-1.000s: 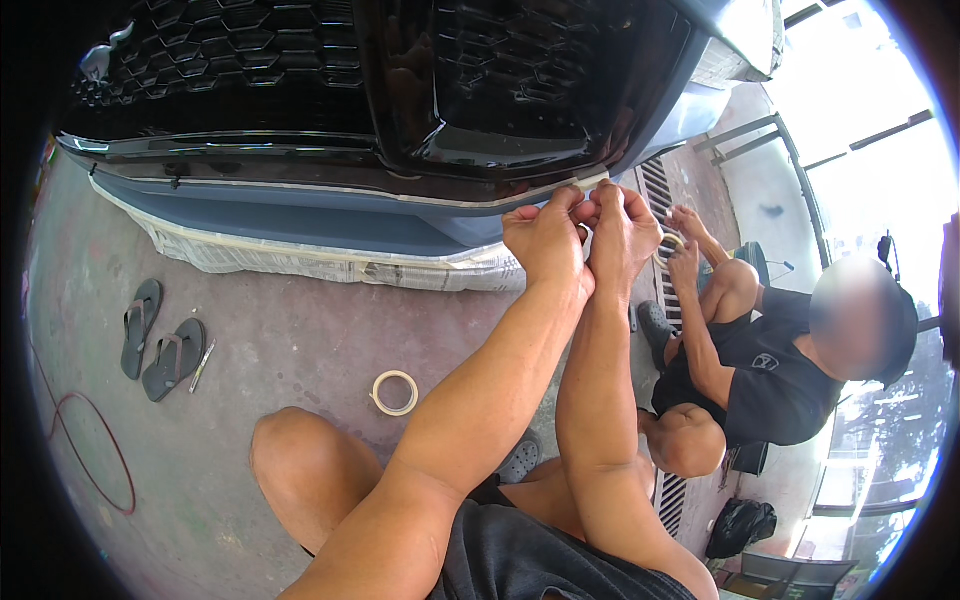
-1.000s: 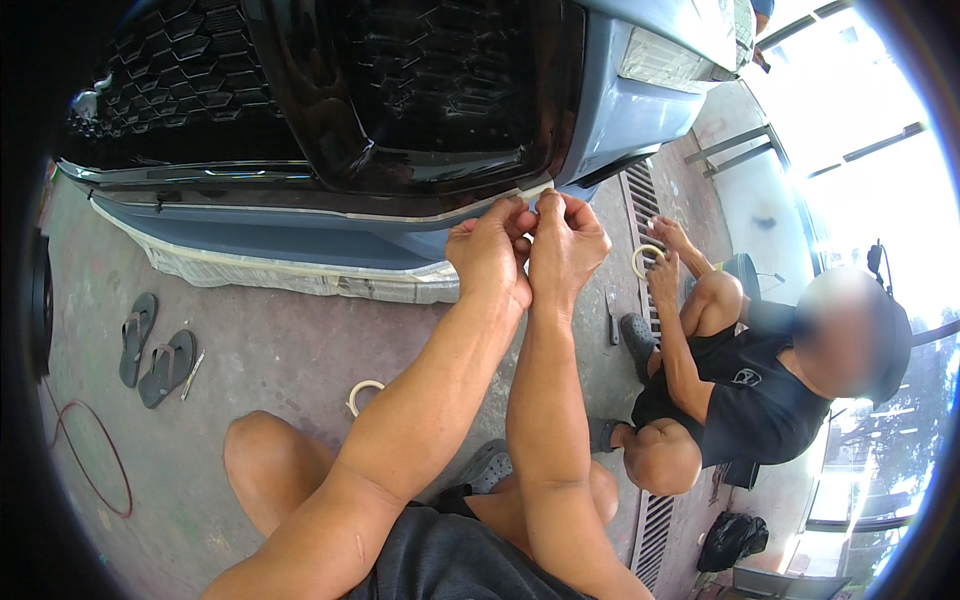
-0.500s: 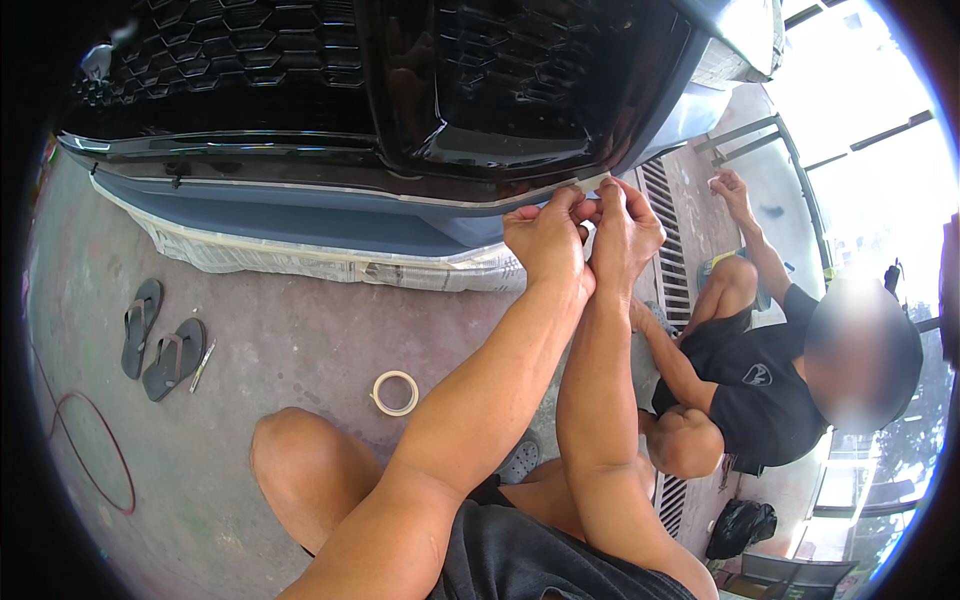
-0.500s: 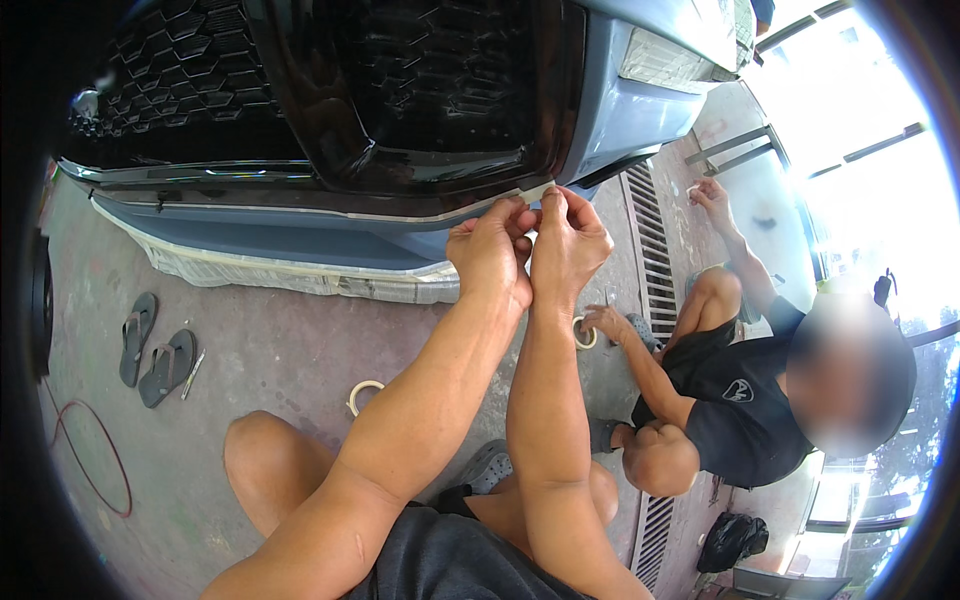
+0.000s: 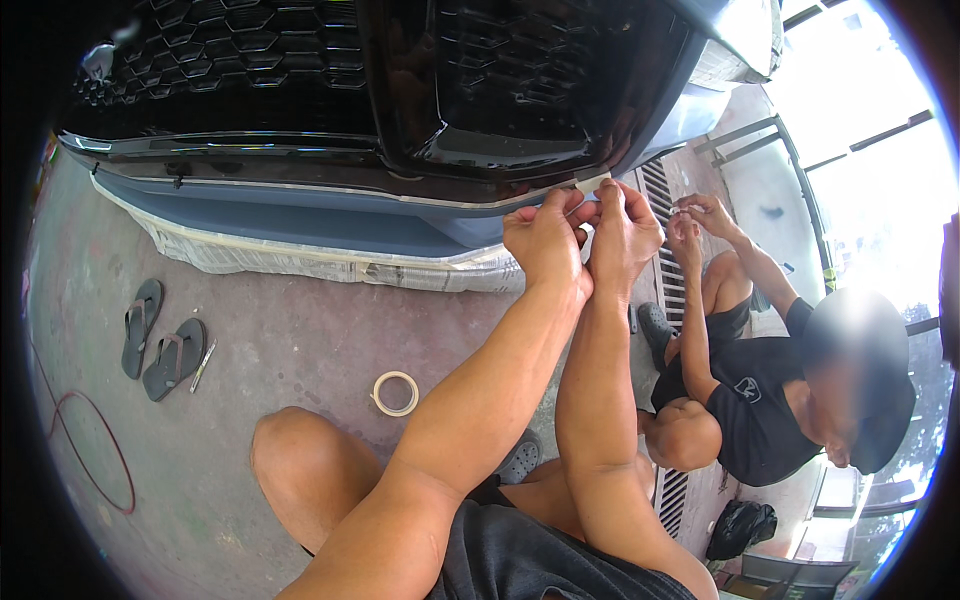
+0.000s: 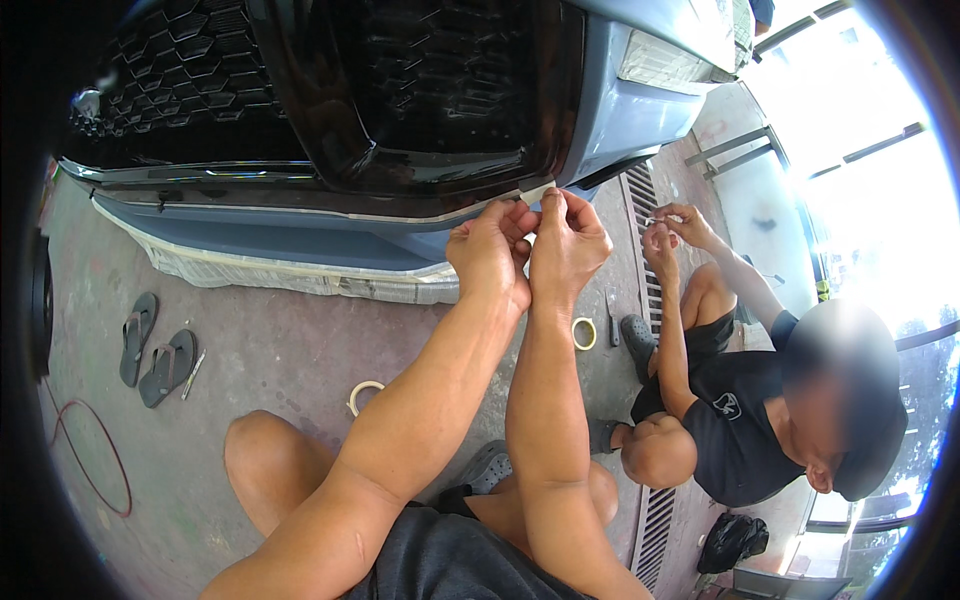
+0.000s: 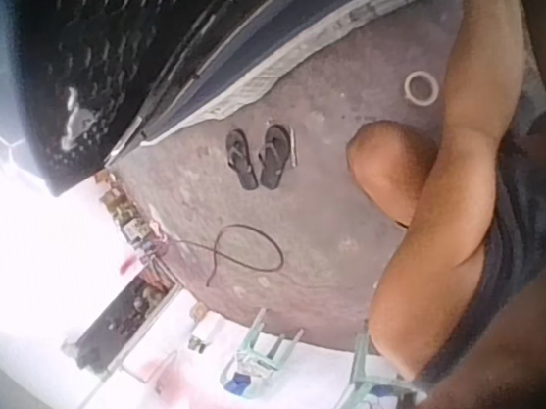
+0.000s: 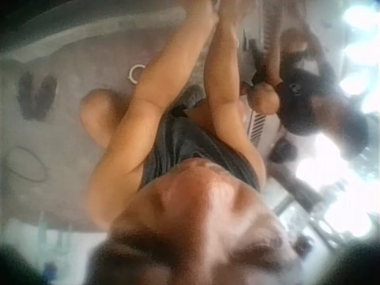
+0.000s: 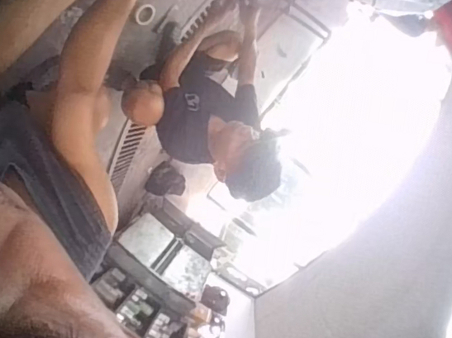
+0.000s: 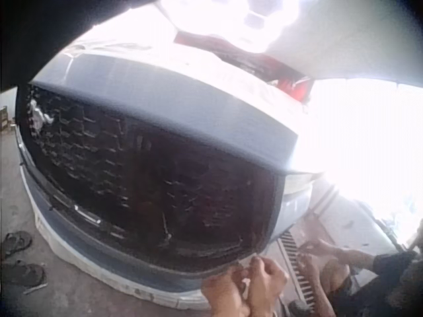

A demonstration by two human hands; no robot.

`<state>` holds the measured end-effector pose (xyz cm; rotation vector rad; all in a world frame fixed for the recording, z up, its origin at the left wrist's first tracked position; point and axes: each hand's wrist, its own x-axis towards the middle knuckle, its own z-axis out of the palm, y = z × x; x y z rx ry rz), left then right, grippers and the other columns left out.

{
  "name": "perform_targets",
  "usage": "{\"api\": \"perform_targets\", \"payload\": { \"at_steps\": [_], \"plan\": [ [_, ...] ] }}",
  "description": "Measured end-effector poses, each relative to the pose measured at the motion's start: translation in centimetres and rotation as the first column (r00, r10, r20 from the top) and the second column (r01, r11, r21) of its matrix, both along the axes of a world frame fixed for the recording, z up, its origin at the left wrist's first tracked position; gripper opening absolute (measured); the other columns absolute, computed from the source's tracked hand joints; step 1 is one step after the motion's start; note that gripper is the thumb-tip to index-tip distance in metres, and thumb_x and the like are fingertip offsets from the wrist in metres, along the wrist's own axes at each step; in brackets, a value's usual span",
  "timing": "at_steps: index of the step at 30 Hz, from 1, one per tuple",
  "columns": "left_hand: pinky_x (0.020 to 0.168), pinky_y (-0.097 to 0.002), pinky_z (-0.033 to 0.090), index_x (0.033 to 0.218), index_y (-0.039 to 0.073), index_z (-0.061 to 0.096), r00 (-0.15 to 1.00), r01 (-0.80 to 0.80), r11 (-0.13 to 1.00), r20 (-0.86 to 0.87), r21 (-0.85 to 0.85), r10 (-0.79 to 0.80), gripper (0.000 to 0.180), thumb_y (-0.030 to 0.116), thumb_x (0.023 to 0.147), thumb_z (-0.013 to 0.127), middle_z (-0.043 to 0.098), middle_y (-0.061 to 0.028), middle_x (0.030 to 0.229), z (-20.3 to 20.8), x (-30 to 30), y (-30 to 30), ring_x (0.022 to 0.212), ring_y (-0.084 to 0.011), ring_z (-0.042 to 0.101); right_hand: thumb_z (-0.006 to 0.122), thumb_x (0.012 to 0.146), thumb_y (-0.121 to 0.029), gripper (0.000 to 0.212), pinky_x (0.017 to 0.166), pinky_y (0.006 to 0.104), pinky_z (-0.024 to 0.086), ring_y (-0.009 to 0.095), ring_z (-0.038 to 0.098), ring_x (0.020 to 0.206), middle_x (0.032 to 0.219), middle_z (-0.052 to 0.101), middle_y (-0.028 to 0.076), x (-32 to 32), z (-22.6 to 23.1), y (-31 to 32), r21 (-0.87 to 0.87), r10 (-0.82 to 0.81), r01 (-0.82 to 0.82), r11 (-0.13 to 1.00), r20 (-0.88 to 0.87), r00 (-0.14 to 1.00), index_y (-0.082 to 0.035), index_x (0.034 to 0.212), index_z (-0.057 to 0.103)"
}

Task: The person kneels in front of a car and repeatedly applies small strips of masking tape along the edge of the front bumper and grille. They smooth each strip with their fingers and continue the process along the bumper's perimeter.

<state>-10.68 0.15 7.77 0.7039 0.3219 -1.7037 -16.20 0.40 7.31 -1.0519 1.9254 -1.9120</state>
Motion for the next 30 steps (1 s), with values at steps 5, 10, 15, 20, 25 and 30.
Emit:
{"api": "perform_targets", "payload": {
  "at_steps": [5, 10, 15, 20, 25, 30],
  "plan": [
    [0.048, -0.0234, 0.044, 0.089, 0.001, 0.058, 0.999, 0.012, 1.000, 0.037, -0.027, -0.011, 0.018, -0.002, 0.083, 0.074, 0.069, -0.0115, 0.081, 0.1, -0.1, 0.1, 0.066, -0.0168, 0.069, 0.073, 0.091, -0.013, 0.019, 0.058, 0.0233, 0.046, 0.007, 0.058, 0.062, 0.071, 0.069, 0.004, 0.3, 0.4, 0.1, 0.033, -0.021, 0.021, 0.999, -0.002, 1.000, 0.005, 0.089, 0.074],
    [0.047, -0.0237, 0.044, 0.099, 0.002, 0.047, 0.997, -0.016, 1.000, 0.077, -0.013, 0.017, 0.033, -0.007, 0.082, 0.074, 0.069, -0.0138, 0.081, 0.1, -0.6, 0.0, 0.065, -0.0176, 0.069, 0.072, 0.091, -0.013, 0.019, 0.056, 0.0231, 0.045, 0.007, 0.057, 0.060, 0.070, 0.068, 0.004, 0.5, 0.9, 0.2, 0.034, -0.001, -0.001, 0.999, 0.052, 0.999, 0.006, 0.088, 0.074],
    [0.047, -0.0238, 0.044, 0.102, 0.003, 0.044, 0.997, -0.023, 1.000, 0.071, -0.007, 0.023, 0.037, -0.007, 0.083, 0.074, 0.069, -0.0136, 0.081, -0.1, -0.6, -0.1, 0.064, -0.0173, 0.069, 0.072, 0.091, -0.014, 0.019, 0.057, 0.0233, 0.047, 0.007, 0.061, 0.062, 0.071, 0.069, 0.004, -0.3, 0.3, 0.0, 0.040, 0.036, -0.039, 0.998, 0.066, 0.997, 0.006, 0.088, 0.074],
    [0.047, -0.0236, 0.043, 0.099, 0.002, 0.047, 0.998, -0.028, 1.000, 0.054, -0.002, 0.028, 0.032, -0.006, 0.083, 0.074, 0.069, -0.0127, 0.079, 0.5, -0.4, 0.1, 0.064, -0.0168, 0.069, 0.071, 0.092, -0.013, 0.020, 0.056, 0.0234, 0.047, 0.008, 0.061, 0.062, 0.072, 0.070, 0.005, -0.3, 0.3, -0.1, 0.041, 0.033, -0.035, 0.999, 0.051, 0.998, 0.006, 0.087, 0.074],
    [0.048, -0.0230, 0.043, 0.090, 0.002, 0.058, 0.998, -0.008, 1.000, 0.055, -0.007, 0.009, 0.017, -0.005, 0.084, 0.073, 0.069, -0.0109, 0.075, 0.1, -0.6, 0.0, 0.063, -0.0158, 0.068, 0.071, 0.092, -0.013, 0.020, 0.055, 0.0230, 0.047, 0.007, 0.060, 0.062, 0.073, 0.070, 0.005, 0.3, 0.8, 0.1, 0.041, 0.018, -0.020, 0.999, 0.065, 0.998, 0.006, 0.088, 0.074],
    [0.048, -0.0228, 0.042, 0.086, 0.001, 0.064, 1.000, -0.004, 1.000, 0.029, -0.024, 0.004, 0.011, -0.005, 0.084, 0.072, 0.069, -0.0100, 0.074, 0.1, -0.7, -0.2, 0.061, -0.0150, 0.066, 0.071, 0.092, -0.014, 0.020, 0.056, 0.0232, 0.048, 0.008, 0.062, 0.063, 0.073, 0.070, 0.005, 0.0, 0.8, 0.0, 0.036, 0.019, -0.020, 0.999, 0.046, 0.999, 0.006, 0.089, 0.075]
  ]
}}
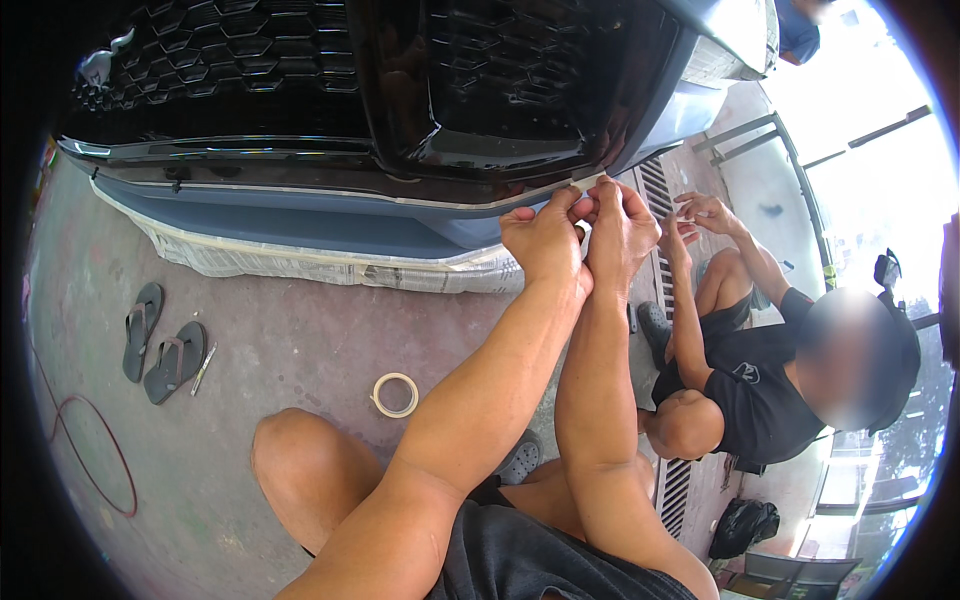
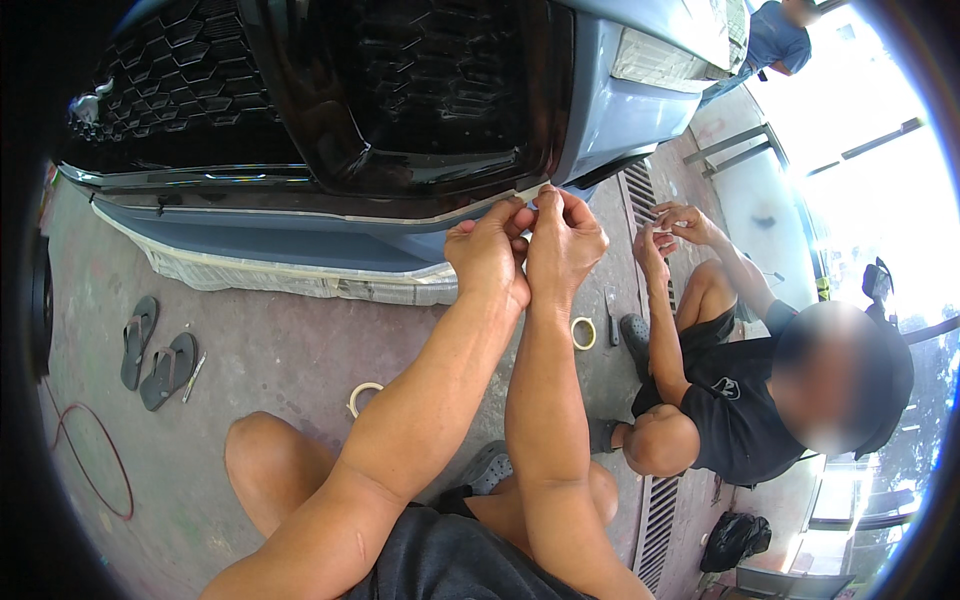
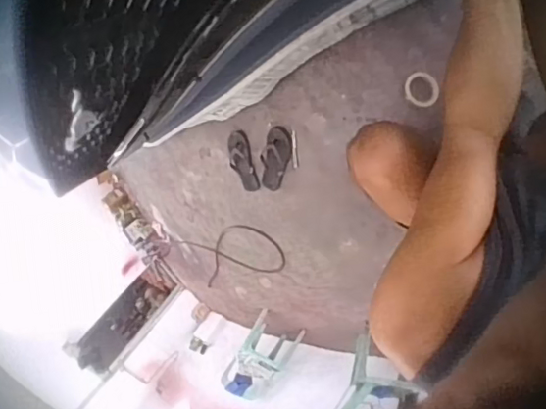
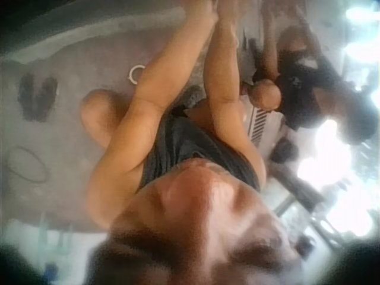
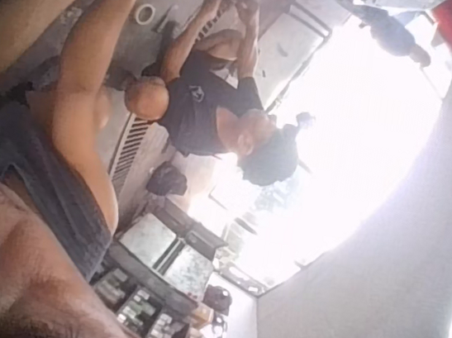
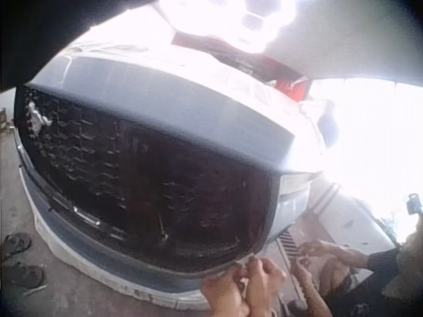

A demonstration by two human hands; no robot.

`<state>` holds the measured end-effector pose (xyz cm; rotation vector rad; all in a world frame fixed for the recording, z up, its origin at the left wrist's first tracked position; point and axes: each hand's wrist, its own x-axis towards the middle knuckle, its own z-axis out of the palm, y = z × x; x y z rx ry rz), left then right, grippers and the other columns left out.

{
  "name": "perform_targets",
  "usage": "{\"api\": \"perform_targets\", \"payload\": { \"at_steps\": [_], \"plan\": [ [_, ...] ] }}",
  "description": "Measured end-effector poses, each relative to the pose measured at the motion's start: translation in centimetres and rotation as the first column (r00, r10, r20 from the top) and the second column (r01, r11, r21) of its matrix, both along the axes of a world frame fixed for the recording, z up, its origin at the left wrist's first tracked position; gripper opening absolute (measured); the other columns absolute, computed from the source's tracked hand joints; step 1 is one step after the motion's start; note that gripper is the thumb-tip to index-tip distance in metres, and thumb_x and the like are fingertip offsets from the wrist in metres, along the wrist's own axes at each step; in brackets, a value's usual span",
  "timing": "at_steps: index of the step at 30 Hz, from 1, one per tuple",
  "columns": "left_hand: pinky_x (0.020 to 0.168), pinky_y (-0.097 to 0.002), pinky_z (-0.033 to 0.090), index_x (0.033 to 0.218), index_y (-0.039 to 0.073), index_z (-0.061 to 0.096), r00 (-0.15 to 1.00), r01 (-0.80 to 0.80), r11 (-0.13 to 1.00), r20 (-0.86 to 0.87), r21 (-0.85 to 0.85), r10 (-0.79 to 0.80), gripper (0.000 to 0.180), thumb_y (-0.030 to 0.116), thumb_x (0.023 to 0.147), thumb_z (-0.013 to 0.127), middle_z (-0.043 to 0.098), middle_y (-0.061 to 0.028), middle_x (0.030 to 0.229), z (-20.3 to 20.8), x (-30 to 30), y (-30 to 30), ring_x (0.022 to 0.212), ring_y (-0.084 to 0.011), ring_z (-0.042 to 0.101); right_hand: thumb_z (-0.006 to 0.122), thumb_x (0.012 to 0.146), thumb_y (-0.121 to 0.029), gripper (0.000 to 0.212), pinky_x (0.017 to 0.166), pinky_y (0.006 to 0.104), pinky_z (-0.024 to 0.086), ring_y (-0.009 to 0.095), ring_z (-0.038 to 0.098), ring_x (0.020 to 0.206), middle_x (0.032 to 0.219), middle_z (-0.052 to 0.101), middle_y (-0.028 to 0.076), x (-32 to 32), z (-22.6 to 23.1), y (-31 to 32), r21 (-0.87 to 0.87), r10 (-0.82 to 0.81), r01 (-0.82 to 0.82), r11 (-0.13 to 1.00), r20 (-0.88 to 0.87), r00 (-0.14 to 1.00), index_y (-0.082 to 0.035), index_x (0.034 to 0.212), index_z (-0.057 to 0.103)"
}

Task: The person kneels in front of a car and repeatedly applies small strips of masking tape along the edge of the front bumper and grille. They smooth each strip with their fingers and continue the process along the bumper's perimeter.

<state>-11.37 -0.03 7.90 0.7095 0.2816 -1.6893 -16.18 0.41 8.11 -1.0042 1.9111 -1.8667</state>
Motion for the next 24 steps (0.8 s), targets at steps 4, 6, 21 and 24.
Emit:
{"api": "perform_targets", "payload": {
  "at_steps": [4, 6, 21, 24],
  "plan": [
    [0.048, -0.0223, 0.040, 0.085, 0.001, 0.066, 1.000, 0.002, 1.000, 0.000, 0.000, -0.002, 0.008, -0.005, 0.084, 0.072, 0.069, -0.0093, 0.074, -0.1, 0.1, 0.0, 0.060, -0.0142, 0.066, 0.071, 0.093, -0.014, 0.021, 0.057, 0.0233, 0.048, 0.008, 0.062, 0.063, 0.074, 0.070, 0.005, 0.2, 0.1, 0.0, 0.001, 0.008, -0.008, 1.000, 0.006, 1.000, 0.006, 0.089, 0.075],
    [0.048, -0.0220, 0.040, 0.084, 0.001, 0.066, 1.000, 0.002, 1.000, -0.006, 0.001, -0.002, 0.008, -0.004, 0.084, 0.072, 0.069, -0.0087, 0.074, 0.0, 0.2, 0.0, 0.060, -0.0137, 0.066, 0.071, 0.093, -0.014, 0.021, 0.057, 0.0234, 0.048, 0.008, 0.062, 0.063, 0.074, 0.070, 0.005, 0.3, 0.2, 0.0, 0.000, 0.011, -0.011, 1.000, 0.014, 1.000, 0.006, 0.089, 0.075],
    [0.055, -0.0257, 0.041, 0.104, 0.006, 0.054, 0.999, 0.042, 0.998, 0.016, -0.045, -0.041, 0.015, 0.005, 0.090, 0.062, 0.070, -0.0116, 0.092, -0.6, 2.3, 1.3, 0.072, -0.0156, 0.066, 0.055, 0.095, -0.001, 0.024, 0.069, 0.0251, 0.052, 0.012, 0.064, 0.077, 0.095, 0.070, 0.008, -0.6, -2.2, 1.5, -0.126, 0.038, -0.044, 0.991, -0.052, 0.998, 0.005, 0.107, 0.075],
    [0.053, -0.0249, 0.041, 0.099, 0.009, 0.047, 0.968, -0.021, 0.986, 0.243, -0.168, 0.062, 0.018, 0.007, 0.092, 0.063, 0.067, -0.0113, 0.086, -1.7, 3.5, 2.1, 0.065, -0.0166, 0.063, 0.054, 0.094, 0.006, 0.026, 0.071, 0.0246, 0.052, 0.012, 0.064, 0.081, 0.098, 0.067, 0.007, -0.1, -3.7, 1.0, -0.222, 0.066, -0.081, 0.972, -0.078, 0.995, 0.002, 0.110, 0.075]
  ]
}}
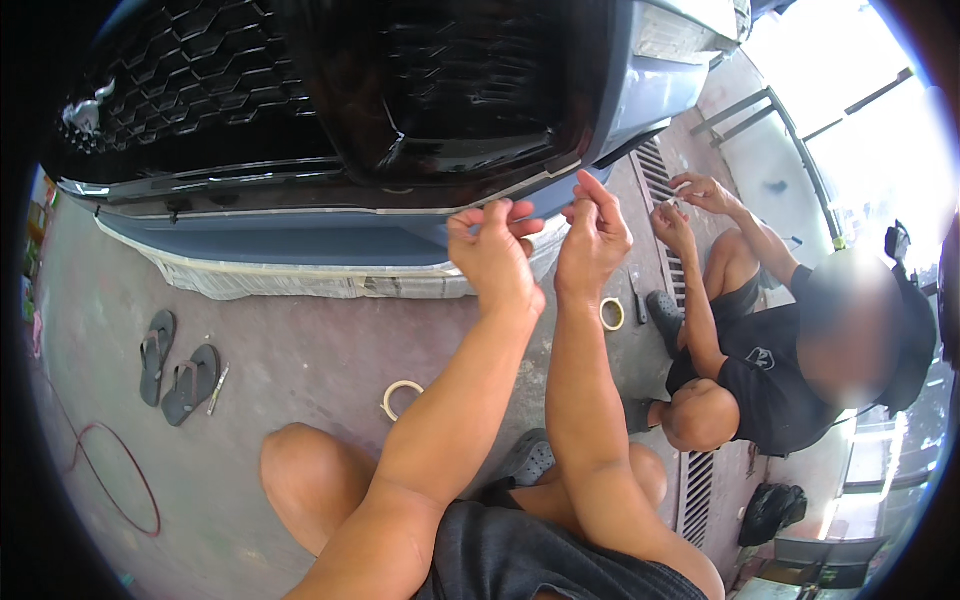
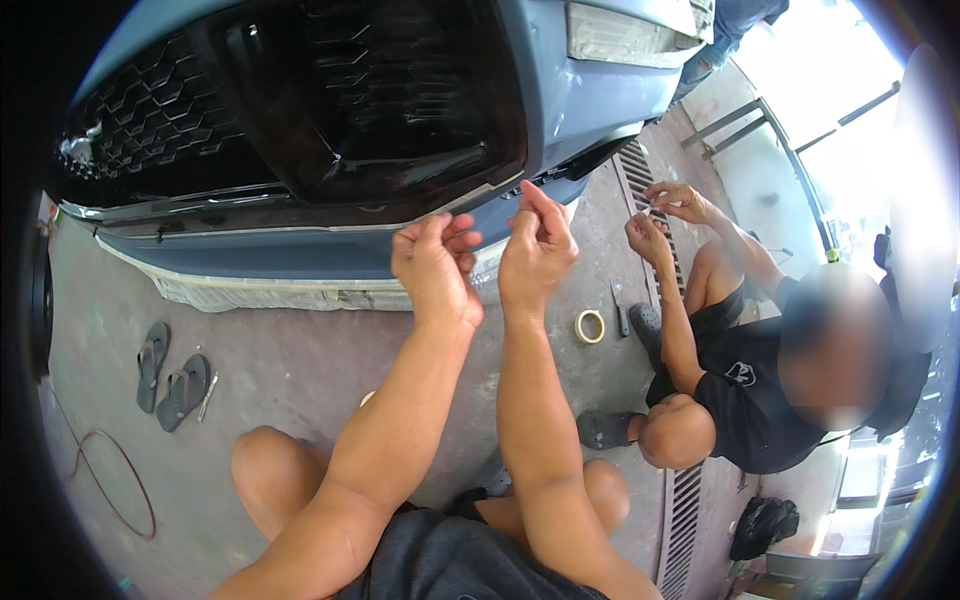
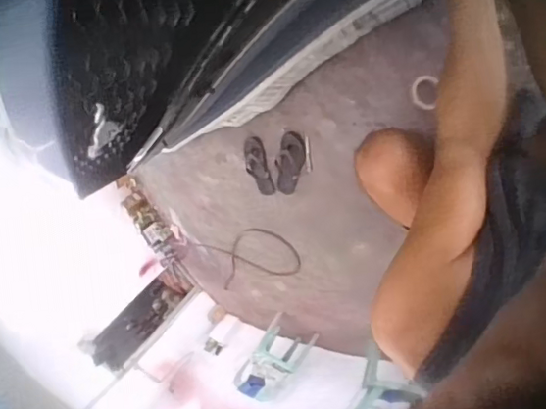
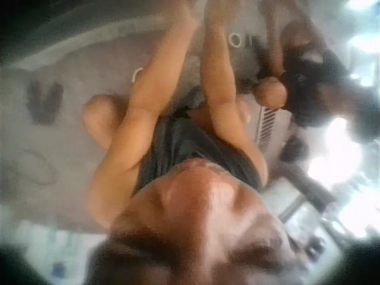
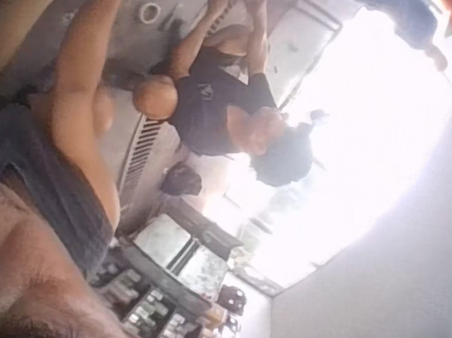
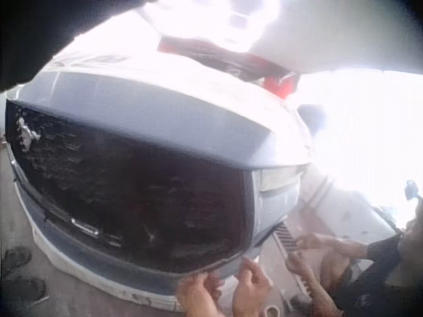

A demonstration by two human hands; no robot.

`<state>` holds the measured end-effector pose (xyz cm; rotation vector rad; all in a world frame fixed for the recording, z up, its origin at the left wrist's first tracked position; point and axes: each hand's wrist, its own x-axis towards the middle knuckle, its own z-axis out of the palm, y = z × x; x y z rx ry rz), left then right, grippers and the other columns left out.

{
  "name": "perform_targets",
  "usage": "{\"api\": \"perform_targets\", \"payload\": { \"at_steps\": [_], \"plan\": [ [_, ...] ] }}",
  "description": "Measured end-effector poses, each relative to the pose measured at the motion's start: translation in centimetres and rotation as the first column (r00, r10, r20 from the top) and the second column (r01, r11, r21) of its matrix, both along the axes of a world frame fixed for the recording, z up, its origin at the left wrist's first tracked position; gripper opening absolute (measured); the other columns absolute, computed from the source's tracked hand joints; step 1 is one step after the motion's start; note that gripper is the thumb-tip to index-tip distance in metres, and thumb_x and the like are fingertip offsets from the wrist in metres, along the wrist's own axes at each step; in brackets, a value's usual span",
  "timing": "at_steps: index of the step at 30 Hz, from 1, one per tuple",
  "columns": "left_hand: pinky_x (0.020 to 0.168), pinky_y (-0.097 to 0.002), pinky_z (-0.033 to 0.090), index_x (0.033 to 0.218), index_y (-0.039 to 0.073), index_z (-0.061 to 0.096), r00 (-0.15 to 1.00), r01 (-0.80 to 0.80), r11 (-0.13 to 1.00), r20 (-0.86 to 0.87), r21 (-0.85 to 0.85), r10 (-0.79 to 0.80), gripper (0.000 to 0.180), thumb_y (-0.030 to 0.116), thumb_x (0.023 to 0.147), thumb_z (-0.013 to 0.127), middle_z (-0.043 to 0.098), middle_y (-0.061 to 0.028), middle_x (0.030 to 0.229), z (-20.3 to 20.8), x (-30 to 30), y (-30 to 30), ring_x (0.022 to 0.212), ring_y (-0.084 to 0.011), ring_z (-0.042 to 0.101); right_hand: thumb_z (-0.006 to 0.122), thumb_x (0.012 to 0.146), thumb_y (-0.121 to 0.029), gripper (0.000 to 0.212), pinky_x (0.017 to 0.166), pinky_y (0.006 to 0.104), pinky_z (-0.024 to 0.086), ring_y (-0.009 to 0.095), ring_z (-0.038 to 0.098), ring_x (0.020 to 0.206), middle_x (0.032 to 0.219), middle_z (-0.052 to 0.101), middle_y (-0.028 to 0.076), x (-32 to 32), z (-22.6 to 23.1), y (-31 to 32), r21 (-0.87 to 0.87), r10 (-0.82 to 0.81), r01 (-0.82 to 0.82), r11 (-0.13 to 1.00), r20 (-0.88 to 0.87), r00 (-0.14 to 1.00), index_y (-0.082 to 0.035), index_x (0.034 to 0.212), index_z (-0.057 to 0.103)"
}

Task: The person kneels in front of a car and repeatedly applies small strips of masking tape along the edge of the front bumper and grille. They smooth each strip with their fingers and continue the process along the bumper's perimeter.

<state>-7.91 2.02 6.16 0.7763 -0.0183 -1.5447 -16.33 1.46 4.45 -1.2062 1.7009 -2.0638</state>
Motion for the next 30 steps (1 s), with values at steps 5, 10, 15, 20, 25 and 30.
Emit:
{"api": "perform_targets", "payload": {
  "at_steps": [5, 10, 15, 20, 25, 30],
  "plan": [
    [0.056, -0.0261, 0.045, 0.100, 0.008, 0.044, 0.955, -0.139, 0.982, 0.243, -0.130, 0.168, 0.022, 0.002, 0.092, 0.063, 0.065, -0.0121, 0.085, -0.7, 0.8, 0.4, 0.064, -0.0146, 0.060, 0.057, 0.096, 0.006, 0.026, 0.071, 0.0244, 0.052, 0.011, 0.063, 0.084, 0.099, 0.067, 0.006, 0.8, -0.6, -0.4, -0.070, 0.023, -0.025, 0.997, -0.036, 0.999, -0.001, 0.112, 0.075],
    [0.060, -0.0258, 0.046, 0.103, 0.006, 0.046, 0.843, -0.180, 0.896, 0.405, -0.406, 0.353, 0.023, -0.003, 0.091, 0.064, 0.063, -0.0099, 0.085, -1.3, 1.5, 0.2, 0.067, -0.0126, 0.057, 0.056, 0.092, 0.010, 0.033, 0.069, 0.0244, 0.049, 0.012, 0.062, 0.083, 0.101, 0.066, 0.010, 0.9, -1.4, -1.0, -0.161, 0.036, -0.044, 0.986, -0.053, 0.998, -0.005, 0.115, 0.076],
    [0.068, -0.0286, 0.046, 0.102, 0.003, 0.056, 0.393, 0.060, 0.600, 0.571, -0.798, 0.721, 0.028, -0.002, 0.084, 0.078, 0.062, -0.0076, 0.091, -1.5, 2.1, -1.9, 0.077, -0.0157, 0.055, 0.055, 0.091, 0.011, 0.031, 0.066, 0.0259, 0.048, 0.013, 0.061, 0.079, 0.100, 0.066, 0.010, 0.5, -1.8, -0.4, -0.189, -0.014, 0.036, 0.981, 0.114, 0.993, -0.003, 0.107, 0.077],
    [0.099, -0.0436, 0.041, 0.100, 0.009, 0.065, -0.190, 0.386, 0.321, 0.266, -0.865, 0.945, 0.030, 0.009, 0.078, 0.085, 0.056, -0.0167, 0.130, 0.0, 1.9, -3.8, 0.124, -0.0377, 0.045, 0.056, 0.090, 0.011, 0.027, 0.065, 0.0271, 0.048, 0.014, 0.061, 0.077, 0.097, 0.066, 0.009, -0.2, -2.7, -0.7, -0.219, -0.048, 0.079, 0.973, 0.141, 0.989, -0.001, 0.102, 0.077],
    [0.115, -0.0547, 0.019, 0.102, 0.014, 0.067, -0.336, 0.524, 0.308, 0.140, -0.794, 0.931, 0.031, 0.032, 0.084, 0.084, 0.036, -0.0236, 0.158, -0.6, 2.1, -5.0, 0.150, -0.0513, 0.013, 0.056, 0.090, 0.010, 0.023, 0.064, 0.0278, 0.049, 0.015, 0.063, 0.077, 0.096, 0.067, 0.010, -0.2, -2.2, -0.6, -0.214, -0.068, 0.115, 0.970, 0.214, 0.974, 0.000, 0.097, 0.076],
    [0.108, -0.0572, 0.019, 0.112, 0.017, 0.065, -0.490, 0.523, 0.389, 0.106, -0.758, 0.865, 0.047, 0.051, 0.084, 0.081, 0.029, -0.0242, 0.162, -1.4, 2.0, -6.6, 0.151, -0.0538, 0.007, 0.056, 0.090, 0.009, 0.022, 0.064, 0.0279, 0.050, 0.016, 0.064, 0.076, 0.096, 0.067, 0.011, -0.8, -2.2, -0.3, -0.181, -0.079, 0.130, 0.975, 0.263, 0.962, 0.000, 0.096, 0.076]
  ]
}}
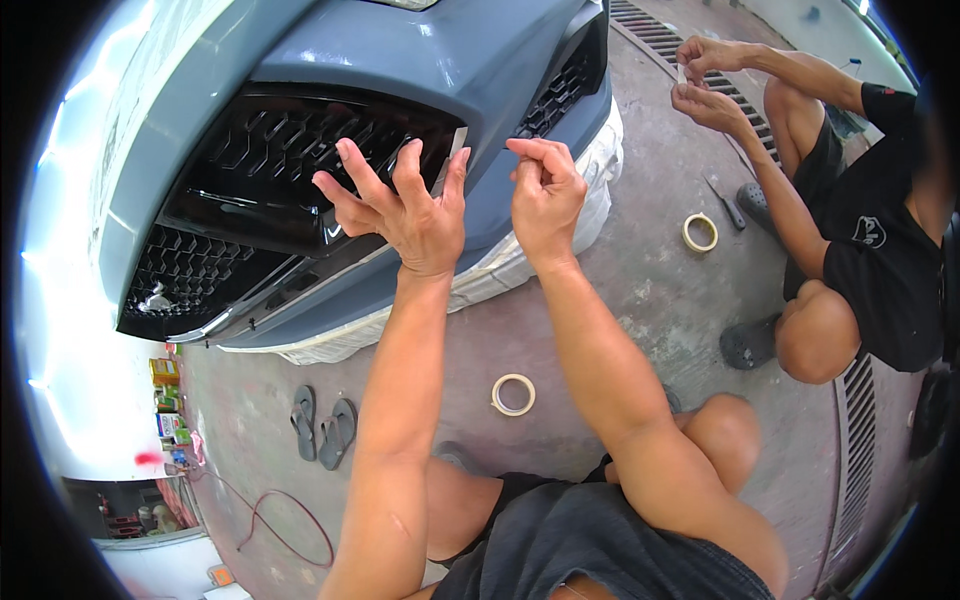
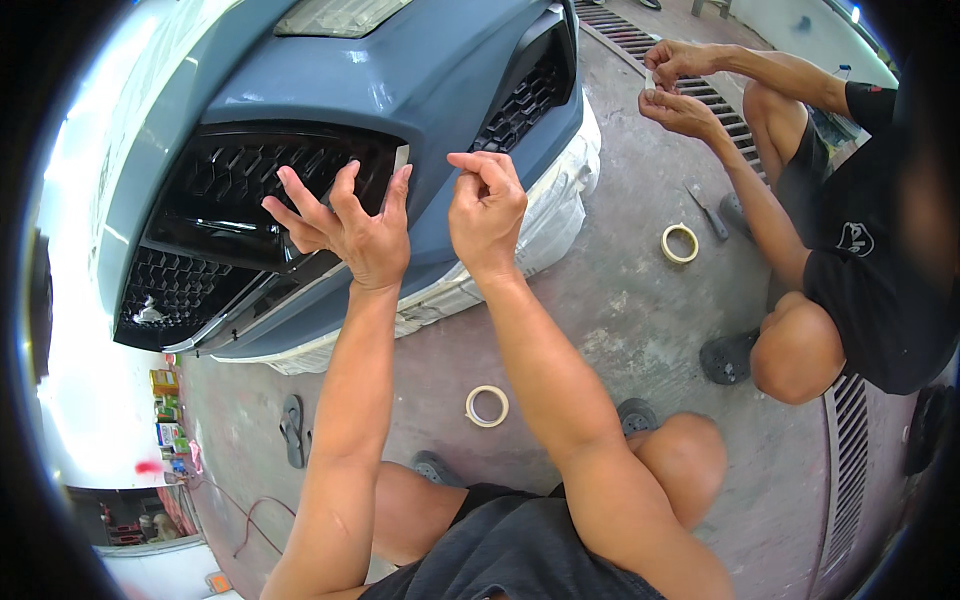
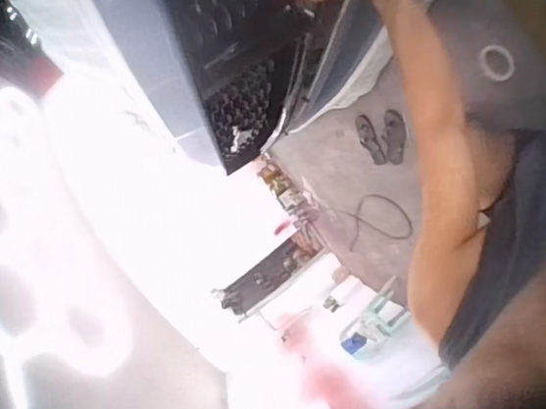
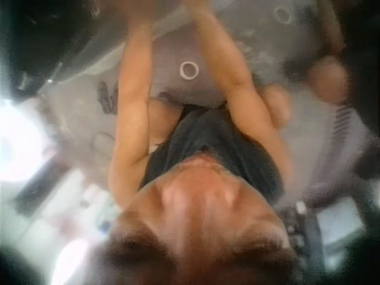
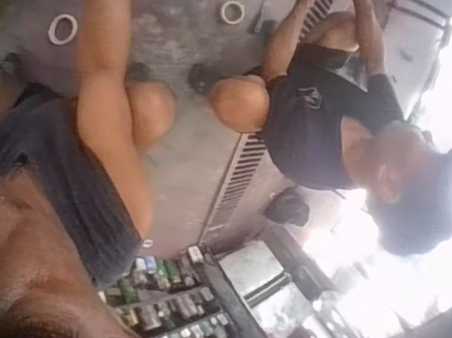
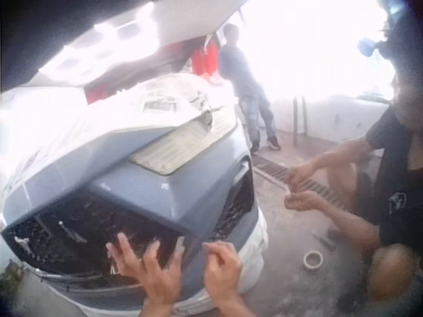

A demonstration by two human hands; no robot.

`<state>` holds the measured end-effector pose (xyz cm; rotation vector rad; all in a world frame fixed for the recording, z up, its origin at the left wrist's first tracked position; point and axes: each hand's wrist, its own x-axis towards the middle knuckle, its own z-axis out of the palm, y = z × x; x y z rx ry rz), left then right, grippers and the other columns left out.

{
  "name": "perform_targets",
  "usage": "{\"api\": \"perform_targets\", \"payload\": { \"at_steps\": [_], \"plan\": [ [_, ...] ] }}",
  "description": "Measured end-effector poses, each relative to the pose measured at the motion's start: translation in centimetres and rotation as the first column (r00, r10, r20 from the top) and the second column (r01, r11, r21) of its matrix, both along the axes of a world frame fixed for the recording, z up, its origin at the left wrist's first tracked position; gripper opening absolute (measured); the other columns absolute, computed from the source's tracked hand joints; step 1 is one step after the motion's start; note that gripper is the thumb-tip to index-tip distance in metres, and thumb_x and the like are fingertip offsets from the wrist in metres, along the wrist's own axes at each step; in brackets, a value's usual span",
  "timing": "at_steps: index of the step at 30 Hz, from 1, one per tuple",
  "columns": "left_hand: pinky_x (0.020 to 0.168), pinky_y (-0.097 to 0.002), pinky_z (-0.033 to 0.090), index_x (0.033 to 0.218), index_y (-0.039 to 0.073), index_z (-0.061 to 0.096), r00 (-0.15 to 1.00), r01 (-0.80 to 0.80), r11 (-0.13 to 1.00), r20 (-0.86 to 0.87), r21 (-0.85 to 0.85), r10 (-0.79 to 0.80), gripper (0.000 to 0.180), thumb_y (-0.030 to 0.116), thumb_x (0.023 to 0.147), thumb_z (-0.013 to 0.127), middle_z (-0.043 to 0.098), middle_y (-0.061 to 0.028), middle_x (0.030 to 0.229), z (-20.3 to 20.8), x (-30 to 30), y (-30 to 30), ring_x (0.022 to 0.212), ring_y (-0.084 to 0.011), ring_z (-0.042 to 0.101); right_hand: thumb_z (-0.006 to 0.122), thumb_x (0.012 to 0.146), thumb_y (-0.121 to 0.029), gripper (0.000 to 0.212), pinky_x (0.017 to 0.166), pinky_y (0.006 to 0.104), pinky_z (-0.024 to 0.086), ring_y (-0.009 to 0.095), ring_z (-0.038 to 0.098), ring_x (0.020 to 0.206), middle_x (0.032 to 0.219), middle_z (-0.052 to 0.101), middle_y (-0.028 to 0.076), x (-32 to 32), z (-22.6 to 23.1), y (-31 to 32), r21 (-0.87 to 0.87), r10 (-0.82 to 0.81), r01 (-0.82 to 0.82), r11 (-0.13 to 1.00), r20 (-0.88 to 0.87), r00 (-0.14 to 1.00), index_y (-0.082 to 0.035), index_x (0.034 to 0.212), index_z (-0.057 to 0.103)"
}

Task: The person kneels in front of a car and repeatedly applies small strips of masking tape along the edge of the front bumper and grille. They smooth each strip with their fingers and continue the process along the bumper's perimeter.

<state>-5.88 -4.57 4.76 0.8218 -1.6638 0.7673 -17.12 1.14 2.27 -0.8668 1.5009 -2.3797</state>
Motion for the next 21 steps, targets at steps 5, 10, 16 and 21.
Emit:
{"api": "perform_targets", "payload": {
  "at_steps": [5, 10, 16, 21],
  "plan": [
    [0.110, -0.0596, 0.017, 0.112, 0.017, 0.064, 0.997, -0.078, 0.997, 0.005, 0.020, 0.078, 0.046, 0.049, 0.084, 0.081, 0.026, -0.0258, 0.163, 0.1, -0.3, 0.0, 0.150, -0.0563, 0.008, 0.056, 0.089, 0.010, 0.023, 0.066, 0.0280, 0.051, 0.016, 0.064, 0.074, 0.096, 0.067, 0.011, -0.5, -0.1, 0.0, -0.010, -0.008, 0.008, 1.000, 0.008, 1.000, 0.000, 0.096, 0.075],
    [0.112, -0.0614, 0.013, 0.115, 0.016, 0.063, 0.999, -0.051, 0.998, 0.010, 0.031, 0.051, 0.042, 0.039, 0.085, 0.082, 0.024, -0.0269, 0.164, -0.1, 0.4, 0.2, 0.151, -0.0556, 0.008, 0.056, 0.088, 0.011, 0.025, 0.068, 0.0283, 0.052, 0.017, 0.065, 0.076, 0.096, 0.068, 0.012, -0.4, 0.1, 0.5, 0.007, -0.011, 0.011, 1.000, -0.005, 1.000, 0.000, 0.099, 0.075],
    [0.118, -0.0604, 0.009, 0.121, 0.010, 0.059, 0.996, 0.071, 0.997, 0.046, 0.037, -0.073, 0.039, 0.022, 0.090, 0.078, 0.021, -0.0270, 0.164, 0.5, 3.4, 1.1, 0.153, -0.0516, 0.003, 0.056, 0.085, 0.012, 0.030, 0.067, 0.0326, 0.053, 0.024, 0.065, 0.077, 0.098, 0.067, 0.013, 0.0, -1.3, 0.1, 0.010, -0.073, 0.074, 0.997, -0.101, 0.992, -0.001, 0.105, 0.075],
    [0.120, -0.0614, 0.007, 0.125, 0.007, 0.055, 0.980, 0.155, 0.987, 0.121, 0.053, -0.160, 0.041, 0.017, 0.091, 0.075, 0.020, -0.0267, 0.164, 1.4, 4.5, 1.4, 0.154, -0.0499, 0.001, 0.060, 0.079, 0.011, 0.038, 0.076, 0.0388, 0.050, 0.028, 0.064, 0.089, 0.109, 0.064, 0.013, 2.1, -1.8, 0.1, -0.049, -0.222, 0.224, 0.973, -0.444, 0.868, -0.005, 0.110, 0.075]
  ]
}}
